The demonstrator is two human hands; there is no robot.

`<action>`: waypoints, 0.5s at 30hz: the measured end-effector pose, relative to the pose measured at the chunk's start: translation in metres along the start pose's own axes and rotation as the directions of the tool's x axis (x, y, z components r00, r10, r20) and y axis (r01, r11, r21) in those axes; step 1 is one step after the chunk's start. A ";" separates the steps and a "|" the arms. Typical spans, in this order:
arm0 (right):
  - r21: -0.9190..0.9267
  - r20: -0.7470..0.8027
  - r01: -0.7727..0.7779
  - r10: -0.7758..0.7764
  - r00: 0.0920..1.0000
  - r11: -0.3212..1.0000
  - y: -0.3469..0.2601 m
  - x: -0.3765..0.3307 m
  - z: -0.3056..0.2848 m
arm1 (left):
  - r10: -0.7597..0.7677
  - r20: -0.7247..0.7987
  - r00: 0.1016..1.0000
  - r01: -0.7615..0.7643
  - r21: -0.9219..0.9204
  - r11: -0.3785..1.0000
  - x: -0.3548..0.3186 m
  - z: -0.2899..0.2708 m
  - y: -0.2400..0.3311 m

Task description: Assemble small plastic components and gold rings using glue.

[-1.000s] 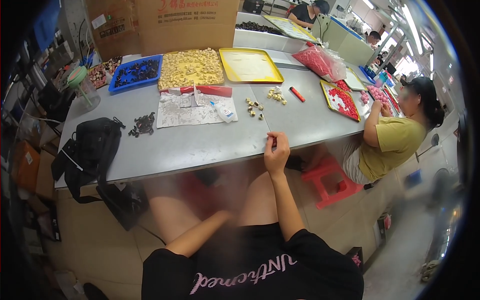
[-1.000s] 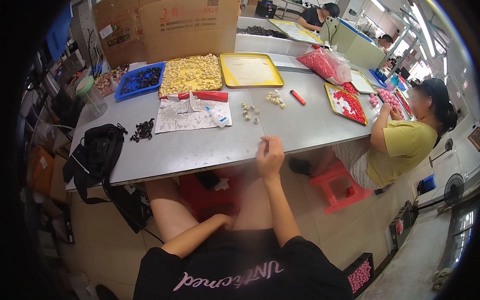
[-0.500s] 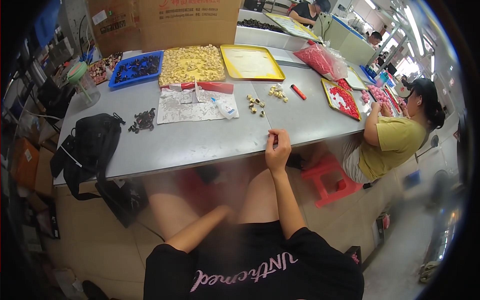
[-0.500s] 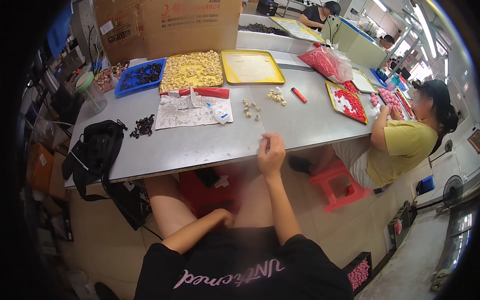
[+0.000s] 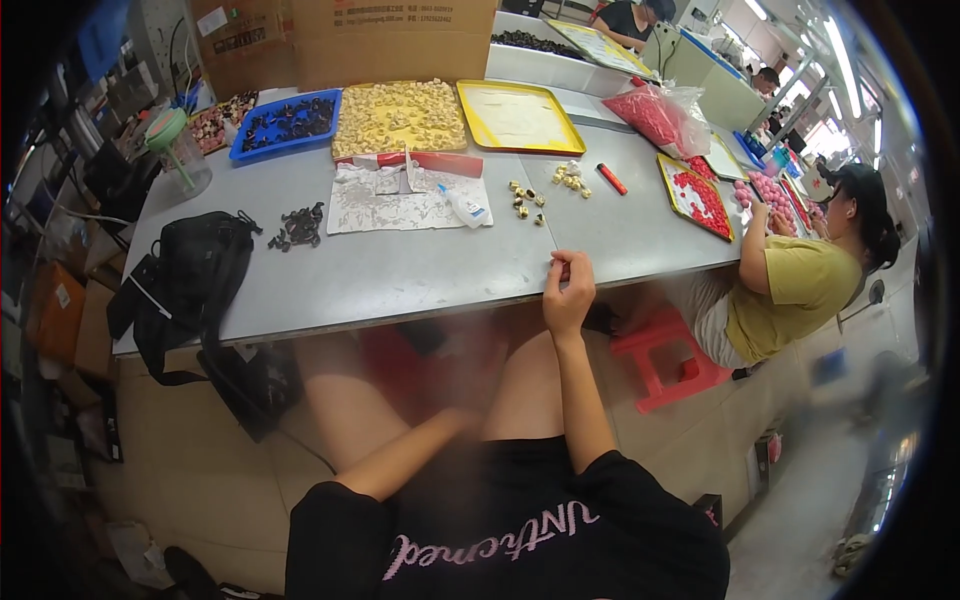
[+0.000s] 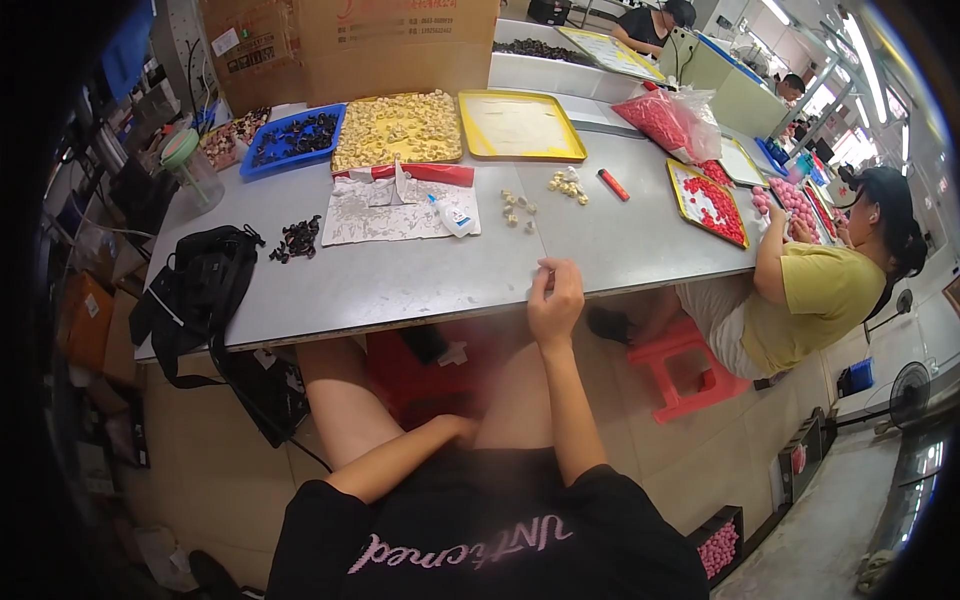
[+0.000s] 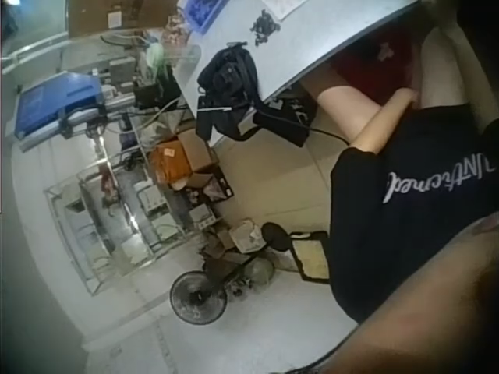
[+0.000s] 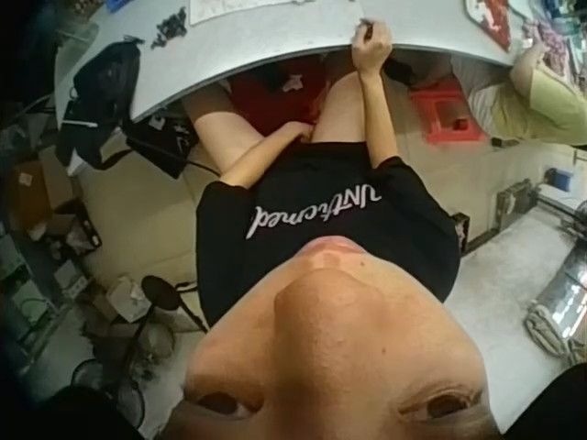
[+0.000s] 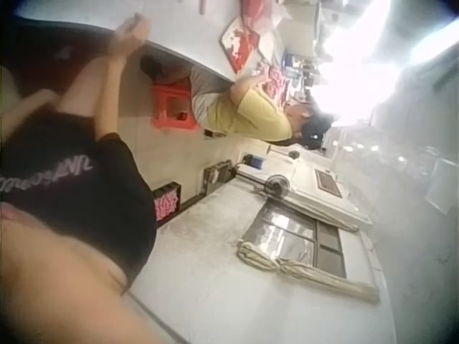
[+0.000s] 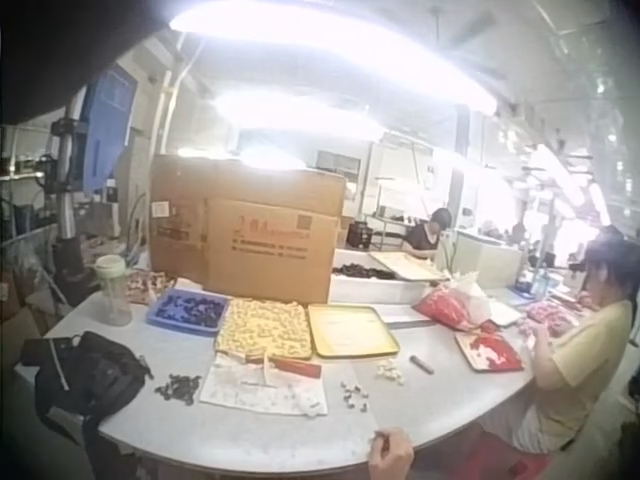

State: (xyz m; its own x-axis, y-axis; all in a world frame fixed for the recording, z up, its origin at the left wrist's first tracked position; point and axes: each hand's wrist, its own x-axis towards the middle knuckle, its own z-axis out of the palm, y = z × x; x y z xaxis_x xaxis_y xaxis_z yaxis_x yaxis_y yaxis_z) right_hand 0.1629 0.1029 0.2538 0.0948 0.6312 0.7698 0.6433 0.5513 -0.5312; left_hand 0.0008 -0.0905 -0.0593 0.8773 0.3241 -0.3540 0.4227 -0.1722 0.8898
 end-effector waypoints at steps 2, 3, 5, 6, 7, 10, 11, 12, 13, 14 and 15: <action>-0.004 -0.002 0.012 -0.012 1.000 1.000 -0.002 0.000 -0.001 | -0.003 0.004 1.000 0.003 0.000 1.000 0.000 0.001 0.000; -0.005 -0.001 0.012 -0.012 1.000 1.000 -0.001 0.000 -0.001 | -0.002 0.008 1.000 0.002 0.001 1.000 0.001 0.000 0.002; -0.004 0.007 -0.003 0.003 1.000 1.000 0.000 -0.001 -0.001 | -0.003 0.015 1.000 0.003 0.002 1.000 0.001 -0.001 0.004; -0.004 0.009 -0.003 0.003 1.000 1.000 0.000 -0.001 -0.001 | -0.003 0.018 1.000 0.003 0.002 1.000 0.002 -0.001 0.004; -0.005 0.003 0.007 -0.007 1.000 1.000 0.000 -0.001 -0.001 | -0.003 0.022 1.000 0.003 0.002 1.000 0.002 -0.001 0.005; 0.003 -0.002 0.009 -0.009 1.000 1.000 -0.001 -0.001 0.000 | -0.007 0.030 1.000 0.007 -0.003 1.000 0.002 0.003 0.007; 0.009 -0.005 0.003 -0.003 1.000 1.000 -0.001 0.000 0.000 | -0.008 0.033 0.999 0.008 -0.003 1.000 0.002 0.003 0.008; 0.009 -0.003 0.002 -0.002 1.000 1.000 -0.001 0.000 0.000 | -0.008 0.037 0.999 0.008 -0.004 1.000 0.002 0.003 0.009; -0.003 -0.007 0.012 -0.012 1.000 1.000 -0.001 0.000 0.000 | -0.009 0.041 0.999 0.009 -0.004 1.000 0.002 0.004 0.009; -0.014 -0.010 0.022 -0.022 1.000 1.000 -0.002 0.000 0.000 | -0.010 0.043 0.999 0.011 -0.005 1.000 0.002 0.004 0.010; -0.012 -0.008 0.021 -0.021 1.000 1.000 -0.002 0.000 0.000 | -0.012 0.046 0.999 0.012 -0.006 1.000 0.002 0.005 0.011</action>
State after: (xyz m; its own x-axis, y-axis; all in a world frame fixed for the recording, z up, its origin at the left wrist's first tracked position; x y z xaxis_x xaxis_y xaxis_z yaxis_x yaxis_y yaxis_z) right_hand 0.1619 0.1017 0.2552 0.0872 0.6153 0.7834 0.6544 0.5575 -0.5107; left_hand 0.0080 -0.0964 -0.0512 0.8819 0.2826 -0.3774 0.4318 -0.1627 0.8872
